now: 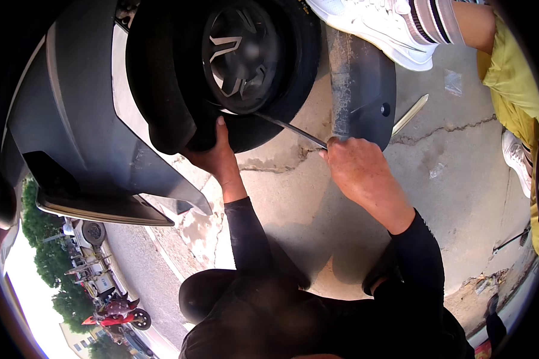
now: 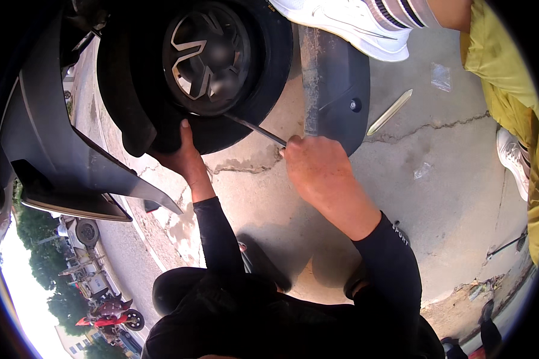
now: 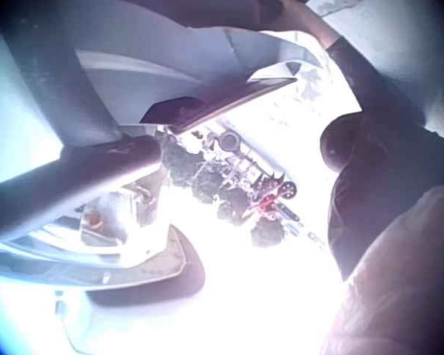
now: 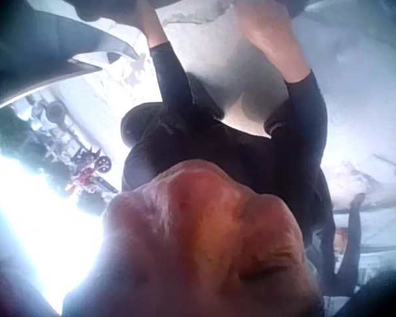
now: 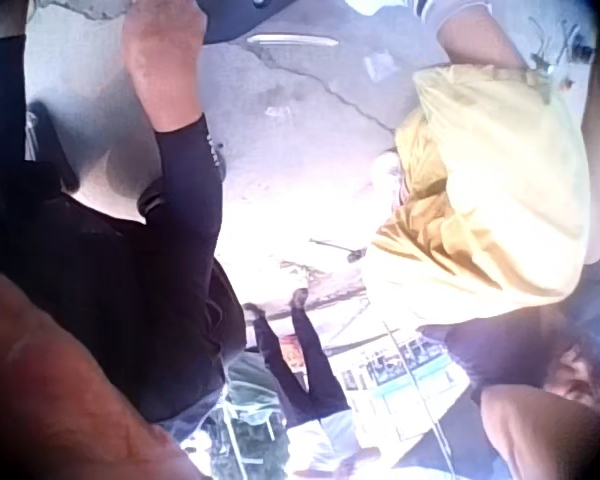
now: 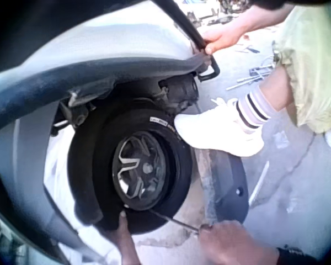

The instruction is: The person kneels beside a scooter and uses a metal tire lever to pry the tire bead away from the rim. They repeatedly insert the lever at different points around the wheel to loosen the tire, while another person stands nearby.

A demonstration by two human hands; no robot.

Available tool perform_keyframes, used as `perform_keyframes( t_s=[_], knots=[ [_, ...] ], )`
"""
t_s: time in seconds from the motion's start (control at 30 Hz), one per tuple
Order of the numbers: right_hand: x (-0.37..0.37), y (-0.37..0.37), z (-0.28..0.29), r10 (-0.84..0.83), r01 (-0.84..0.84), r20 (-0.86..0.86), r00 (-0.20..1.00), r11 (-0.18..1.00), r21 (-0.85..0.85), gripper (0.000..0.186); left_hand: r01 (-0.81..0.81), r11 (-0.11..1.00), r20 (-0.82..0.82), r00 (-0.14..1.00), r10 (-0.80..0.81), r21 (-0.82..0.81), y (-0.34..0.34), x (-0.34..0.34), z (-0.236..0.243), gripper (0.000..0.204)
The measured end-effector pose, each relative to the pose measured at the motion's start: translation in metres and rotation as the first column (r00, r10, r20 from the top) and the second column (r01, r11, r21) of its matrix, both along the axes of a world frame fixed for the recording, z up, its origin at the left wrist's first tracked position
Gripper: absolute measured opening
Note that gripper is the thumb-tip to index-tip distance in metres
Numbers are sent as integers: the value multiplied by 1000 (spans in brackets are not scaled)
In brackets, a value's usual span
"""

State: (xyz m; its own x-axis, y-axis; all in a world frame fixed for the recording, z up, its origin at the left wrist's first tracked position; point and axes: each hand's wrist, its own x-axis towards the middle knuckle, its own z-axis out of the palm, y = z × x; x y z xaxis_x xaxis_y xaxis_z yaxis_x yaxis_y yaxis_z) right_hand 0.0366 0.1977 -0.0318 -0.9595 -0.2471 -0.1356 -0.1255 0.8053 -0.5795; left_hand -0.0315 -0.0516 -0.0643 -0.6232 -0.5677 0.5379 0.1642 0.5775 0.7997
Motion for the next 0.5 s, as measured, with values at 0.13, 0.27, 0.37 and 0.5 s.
perform_keyframes(
  t_s=[0.13,0.27,0.37,0.5],
  knots=[
    [-12,13,-15,115,-115,-160,980,993,7,27,-40,997,0,999,40,-71,-8,2,-4,94],
    [48,-25,-77,-166,189,184,969,975,-115,29,-23,998,7,1000,24,-53,5,-4,-9,96],
    [53,-26,-72,-185,265,283,941,923,-277,30,-6,999,-14,1000,5,-49,10,-4,-10,95],
    [-4,65,42,206,-183,-185,961,974,133,25,9,999,-38,999,-11,-46,-4,0,-9,96]
  ],
)
